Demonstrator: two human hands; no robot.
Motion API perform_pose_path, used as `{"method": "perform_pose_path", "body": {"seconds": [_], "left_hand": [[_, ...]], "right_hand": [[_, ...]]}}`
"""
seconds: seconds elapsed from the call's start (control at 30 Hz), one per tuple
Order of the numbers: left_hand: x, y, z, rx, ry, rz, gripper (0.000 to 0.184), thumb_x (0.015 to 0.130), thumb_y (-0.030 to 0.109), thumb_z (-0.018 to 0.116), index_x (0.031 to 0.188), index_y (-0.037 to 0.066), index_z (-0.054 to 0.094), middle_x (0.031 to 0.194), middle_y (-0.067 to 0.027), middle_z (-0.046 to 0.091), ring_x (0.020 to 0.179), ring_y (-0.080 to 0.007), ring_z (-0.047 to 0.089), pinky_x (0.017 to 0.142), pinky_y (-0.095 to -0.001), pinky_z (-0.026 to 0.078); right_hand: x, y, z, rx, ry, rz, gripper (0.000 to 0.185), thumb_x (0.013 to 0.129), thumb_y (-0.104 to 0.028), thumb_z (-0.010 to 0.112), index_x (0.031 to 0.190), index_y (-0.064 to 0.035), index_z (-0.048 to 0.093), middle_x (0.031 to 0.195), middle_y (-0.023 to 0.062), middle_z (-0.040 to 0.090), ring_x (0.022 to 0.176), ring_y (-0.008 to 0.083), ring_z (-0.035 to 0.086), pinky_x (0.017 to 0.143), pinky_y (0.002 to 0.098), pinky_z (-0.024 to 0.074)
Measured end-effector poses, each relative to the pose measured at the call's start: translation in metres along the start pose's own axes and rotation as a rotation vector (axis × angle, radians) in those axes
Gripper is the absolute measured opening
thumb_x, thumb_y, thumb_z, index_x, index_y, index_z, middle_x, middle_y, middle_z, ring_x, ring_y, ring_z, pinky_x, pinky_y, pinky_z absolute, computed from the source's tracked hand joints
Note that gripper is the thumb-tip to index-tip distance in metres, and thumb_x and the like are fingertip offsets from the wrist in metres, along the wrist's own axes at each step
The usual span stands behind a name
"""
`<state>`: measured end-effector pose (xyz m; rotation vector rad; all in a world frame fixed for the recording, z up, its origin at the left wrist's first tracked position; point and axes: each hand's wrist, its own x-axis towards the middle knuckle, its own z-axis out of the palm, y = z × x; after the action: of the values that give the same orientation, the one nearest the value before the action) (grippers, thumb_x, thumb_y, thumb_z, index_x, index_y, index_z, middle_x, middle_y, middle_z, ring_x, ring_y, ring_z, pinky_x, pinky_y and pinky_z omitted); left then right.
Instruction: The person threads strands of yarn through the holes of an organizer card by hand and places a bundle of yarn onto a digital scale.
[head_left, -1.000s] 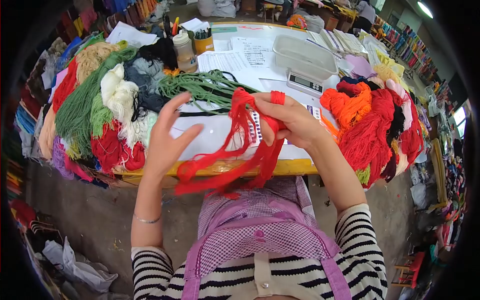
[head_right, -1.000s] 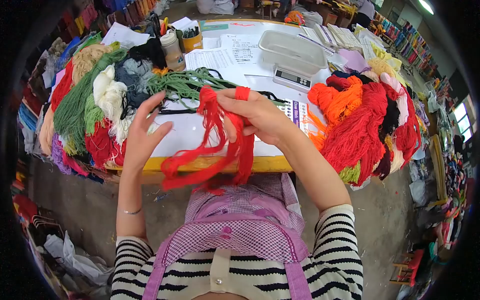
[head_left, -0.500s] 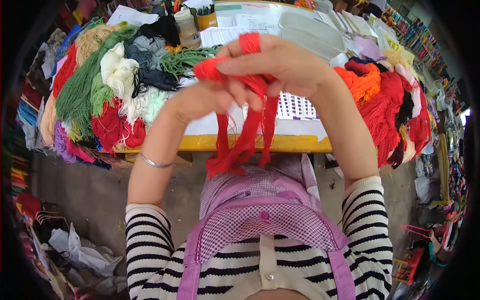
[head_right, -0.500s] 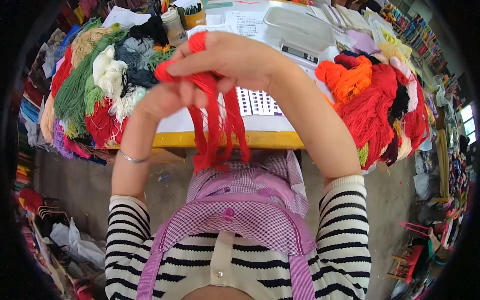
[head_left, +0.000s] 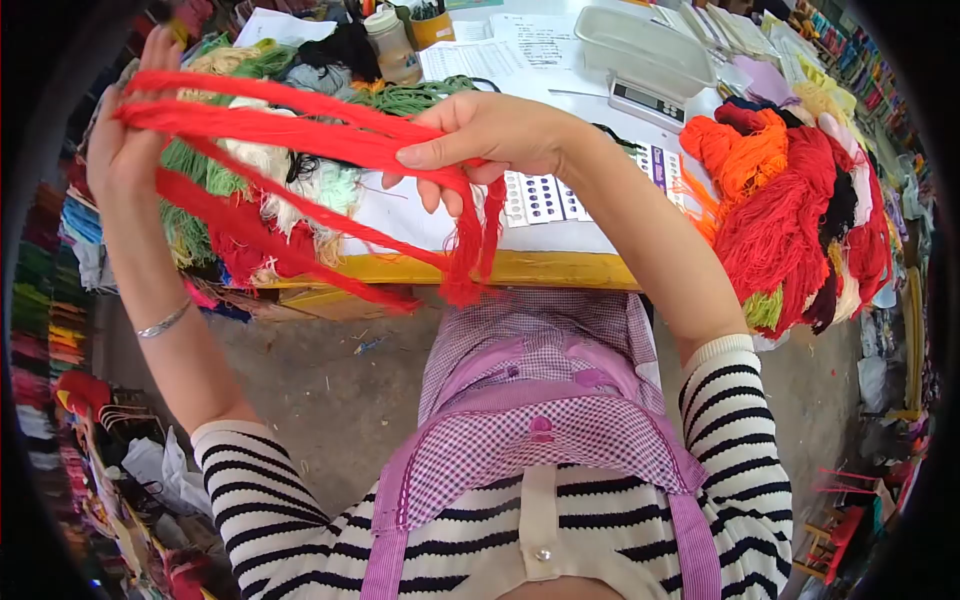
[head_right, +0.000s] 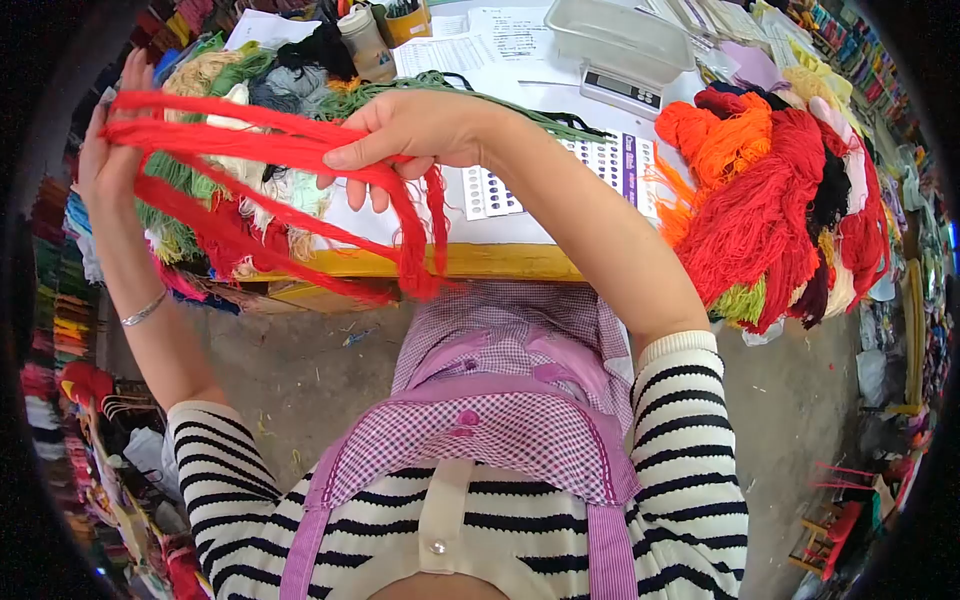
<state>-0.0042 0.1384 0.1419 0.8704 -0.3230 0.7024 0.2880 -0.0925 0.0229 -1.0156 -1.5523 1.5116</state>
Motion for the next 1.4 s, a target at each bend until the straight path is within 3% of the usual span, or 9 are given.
{"method": "perform_pose_path", "body": {"seconds": [0.23, 0.37, 0.47, 0.6, 0.67, 0.73, 0.87, 1.1, 1.4], "left_hand": [[-0.047, 0.113, -0.025, 0.096, 0.239, 0.217, 0.042, 0.102, 0.015, 0.028, 0.138, -0.005, 0.029, 0.13, -0.0221, 0.049, 0.097, -0.0242, 0.057, 0.069, -0.027, 0.047], [-0.08, 0.118, 0.022, 0.328, 0.49, 0.302, 0.038, 0.098, 0.009, 0.036, 0.129, -0.012, 0.039, 0.06, 0.0027, 0.028, 0.047, -0.0061, 0.027, 0.044, -0.0203, 0.022], [-0.133, 0.156, 0.009, 0.311, 0.307, 0.419, 0.034, 0.099, 0.011, 0.039, 0.124, -0.01, 0.042, 0.057, 0.0024, 0.027, 0.047, -0.0067, 0.026, 0.041, -0.0209, 0.022], [-0.153, 0.028, 0.032, 0.318, 0.541, 0.451, 0.035, 0.097, 0.009, 0.043, 0.129, -0.005, 0.04, 0.076, 0.0005, 0.05, 0.059, -0.0032, 0.047, 0.044, -0.0198, 0.028], [-0.148, -0.063, 0.04, -0.124, 0.361, 0.205, 0.049, 0.1, 0.018, 0.039, 0.142, -0.003, 0.026, 0.142, -0.0194, 0.039, 0.123, -0.0197, 0.05, 0.076, -0.0288, 0.05], [-0.115, -0.154, 0.076, -0.07, 0.801, 0.173, 0.062, 0.1, 0.042, 0.03, 0.139, -0.007, 0.03, 0.148, -0.0208, 0.028, 0.139, -0.0286, 0.025, 0.115, -0.0467, 0.017], [-0.115, -0.24, 0.023, 1.286, 0.109, -0.285, 0.061, 0.1, 0.046, 0.02, 0.135, 0.004, 0.047, 0.147, -0.0144, 0.034, 0.14, -0.0292, 0.022, 0.114, -0.0414, 0.014], [-0.078, -0.275, 0.002, 0.932, -0.121, -0.943, 0.06, 0.098, 0.041, 0.038, 0.145, 0.005, 0.029, 0.145, -0.0117, 0.036, 0.129, -0.0202, 0.04, 0.105, -0.0349, 0.032], [-0.027, -0.319, 0.006, 0.675, 0.06, -0.525, 0.057, 0.102, 0.038, 0.026, 0.14, -0.003, 0.034, 0.144, -0.013, 0.038, 0.116, -0.021, 0.053, 0.097, -0.0309, 0.042]], "right_hand": [[0.028, 0.006, 0.013, 0.046, 0.005, -0.018, 0.028, 0.091, -0.033, 0.061, 0.097, -0.0067, 0.067, 0.061, -0.0037, 0.058, 0.049, 0.0022, 0.051, 0.041, 0.0154, 0.0284], [0.043, 0.018, 0.044, 0.039, 0.026, -0.033, 0.025, 0.089, -0.035, 0.063, 0.089, -0.0099, 0.064, 0.064, -0.0026, 0.06, 0.051, 0.005, 0.052, 0.047, 0.018, 0.0406], [0.036, 0.054, 0.078, -0.313, -0.281, -0.303, 0.057, 0.087, -0.034, 0.064, 0.132, -0.0032, 0.046, 0.111, 0.0149, 0.06, 0.103, 0.0222, 0.058, 0.089, 0.0358, 0.0466], [0.012, 0.09, 0.09, -0.543, 0.144, -0.534, 0.042, 0.084, -0.025, 0.065, 0.114, 0.0018, 0.056, 0.107, 0.0187, 0.06, 0.102, 0.0312, 0.056, 0.093, 0.0393, 0.0424], [0.002, 0.088, 0.081, -0.469, 0.154, -0.434, 0.035, 0.087, -0.022, 0.063, 0.112, 0.0011, 0.057, 0.105, 0.0165, 0.062, 0.1, 0.0275, 0.058, 0.092, 0.0363, 0.0439], [-0.005, 0.089, 0.074, 0.214, 0.265, -0.148, 0.025, 0.093, -0.019, 0.056, 0.109, -0.0005, 0.059, 0.098, 0.0092, 0.064, 0.092, 0.017, 0.06, 0.087, 0.0288, 0.0463], [-0.005, 0.104, 0.075, 0.252, 0.522, -0.324, 0.023, 0.098, -0.019, 0.049, 0.107, -0.0002, 0.058, 0.087, 0.0034, 0.063, 0.081, 0.0097, 0.059, 0.076, 0.0234, 0.0476], [-0.028, 0.109, 0.044, 0.545, 0.327, -0.005, 0.03, 0.101, -0.031, 0.042, 0.099, -0.005, 0.058, 0.073, -0.0008, 0.056, 0.062, 0.0062, 0.046, 0.059, 0.0212, 0.0386], [-0.043, 0.093, 0.006, 0.42, 0.79, -0.17, 0.013, 0.095, -0.015, 0.054, 0.095, -0.0027, 0.057, 0.085, -0.0018, 0.059, 0.079, 0.0047, 0.053, 0.072, 0.0202, 0.0428]]}}
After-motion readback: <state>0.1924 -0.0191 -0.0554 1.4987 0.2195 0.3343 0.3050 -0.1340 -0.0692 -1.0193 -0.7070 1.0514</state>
